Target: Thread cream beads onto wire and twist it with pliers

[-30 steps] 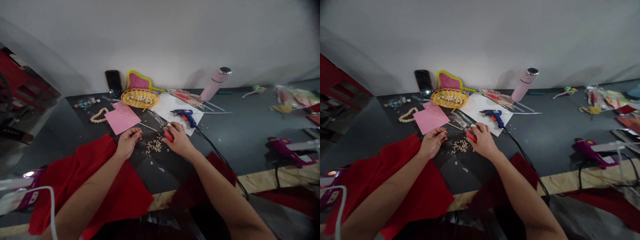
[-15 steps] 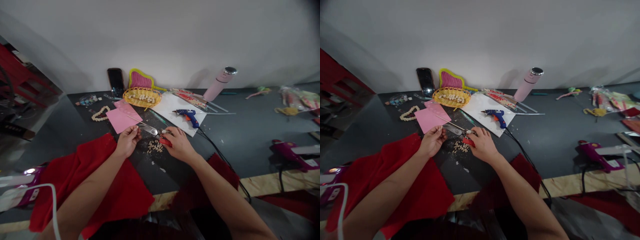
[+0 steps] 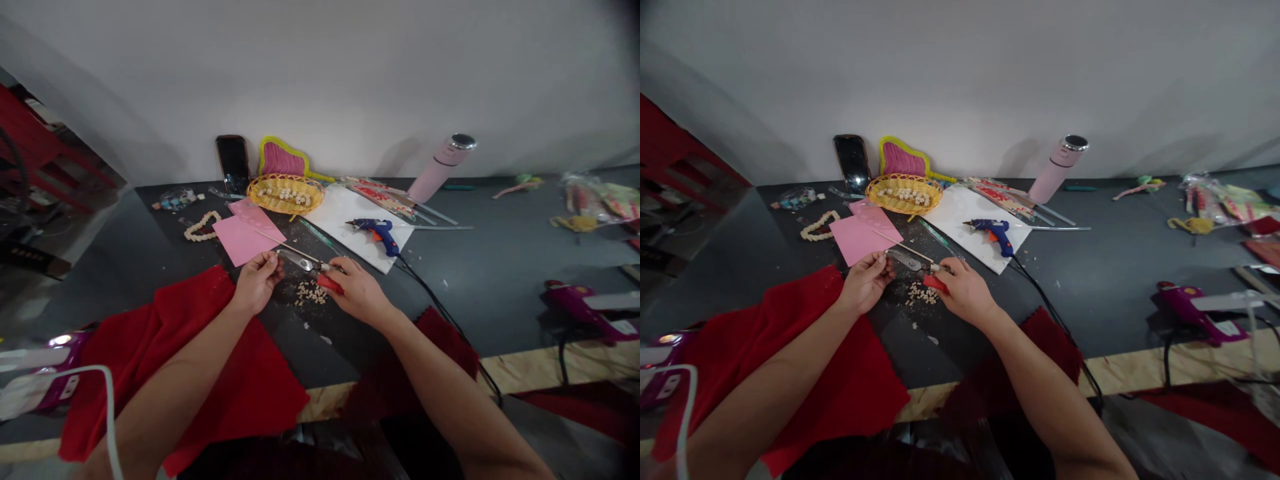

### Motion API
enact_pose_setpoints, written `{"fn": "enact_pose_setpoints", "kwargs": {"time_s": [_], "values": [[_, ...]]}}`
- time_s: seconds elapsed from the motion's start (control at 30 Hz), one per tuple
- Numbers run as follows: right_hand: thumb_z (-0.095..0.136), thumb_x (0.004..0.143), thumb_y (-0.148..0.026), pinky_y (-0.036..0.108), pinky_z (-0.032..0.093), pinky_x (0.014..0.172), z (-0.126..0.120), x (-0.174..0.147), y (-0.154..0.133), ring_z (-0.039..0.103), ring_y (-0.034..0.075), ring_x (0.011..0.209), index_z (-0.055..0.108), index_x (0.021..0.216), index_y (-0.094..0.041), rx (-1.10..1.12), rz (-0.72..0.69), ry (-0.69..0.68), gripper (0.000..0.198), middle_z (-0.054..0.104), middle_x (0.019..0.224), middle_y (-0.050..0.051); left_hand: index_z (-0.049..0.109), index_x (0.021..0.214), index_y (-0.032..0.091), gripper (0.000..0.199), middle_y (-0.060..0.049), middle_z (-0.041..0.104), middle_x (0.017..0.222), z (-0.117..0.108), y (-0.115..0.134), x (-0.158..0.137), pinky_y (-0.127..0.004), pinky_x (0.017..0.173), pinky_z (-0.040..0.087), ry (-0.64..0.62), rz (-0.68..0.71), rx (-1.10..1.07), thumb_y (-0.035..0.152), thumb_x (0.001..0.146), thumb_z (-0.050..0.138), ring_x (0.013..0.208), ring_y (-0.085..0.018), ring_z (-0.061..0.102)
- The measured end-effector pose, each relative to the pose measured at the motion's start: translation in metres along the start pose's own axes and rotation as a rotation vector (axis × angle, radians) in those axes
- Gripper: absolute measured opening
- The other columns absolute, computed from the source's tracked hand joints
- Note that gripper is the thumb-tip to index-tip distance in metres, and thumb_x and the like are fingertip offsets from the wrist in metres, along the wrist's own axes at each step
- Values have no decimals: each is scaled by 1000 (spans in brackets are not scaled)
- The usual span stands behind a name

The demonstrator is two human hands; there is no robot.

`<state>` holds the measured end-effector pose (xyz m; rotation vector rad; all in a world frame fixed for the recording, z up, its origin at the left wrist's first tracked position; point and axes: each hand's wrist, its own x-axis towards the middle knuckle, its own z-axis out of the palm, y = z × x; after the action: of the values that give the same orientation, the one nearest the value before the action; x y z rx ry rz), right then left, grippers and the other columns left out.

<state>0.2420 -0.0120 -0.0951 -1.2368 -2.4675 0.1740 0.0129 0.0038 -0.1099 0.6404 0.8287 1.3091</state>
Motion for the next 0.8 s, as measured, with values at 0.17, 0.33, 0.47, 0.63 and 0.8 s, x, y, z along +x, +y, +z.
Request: {"fn": "enact_pose_setpoints", "kwargs": {"time_s": [0.17,0.33,0.47,0.63,0.8], "values": [[50,87,-35,39,48,87,0,-1,2,53,23,101,58,108,-21,3,-6,0,27,52,111,11,60,75,14,18,1,57,70,0,1,-1,-21,60,47,3,14,18,24,68,74,64,-8,53],[51,87,-32,37,47,87,0,-2,4,53,22,101,58,107,-20,-13,-13,-14,25,52,112,11,62,88,18,22,1,59,75,-1,0,0,-21,61,47,21,84,75,24,69,73,65,-9,55],[52,86,-31,36,48,87,0,-2,5,53,22,101,59,106,-21,-6,-13,-25,24,53,112,10,64,97,20,29,1,60,77,-3,-2,1,-20,61,47,20,131,151,24,70,72,66,-8,55],[51,86,-32,37,47,89,1,-2,7,52,22,103,59,106,-21,-17,-17,-32,24,53,115,9,66,95,19,27,0,62,77,-5,-5,1,-21,64,47,21,122,209,24,69,71,66,-8,55],[51,86,-31,38,46,89,0,-2,8,53,22,104,59,107,-21,-8,-9,-39,25,53,117,9,66,96,20,26,1,59,76,-4,-3,1,-20,62,47,18,137,225,23,70,70,65,-8,55]]}}
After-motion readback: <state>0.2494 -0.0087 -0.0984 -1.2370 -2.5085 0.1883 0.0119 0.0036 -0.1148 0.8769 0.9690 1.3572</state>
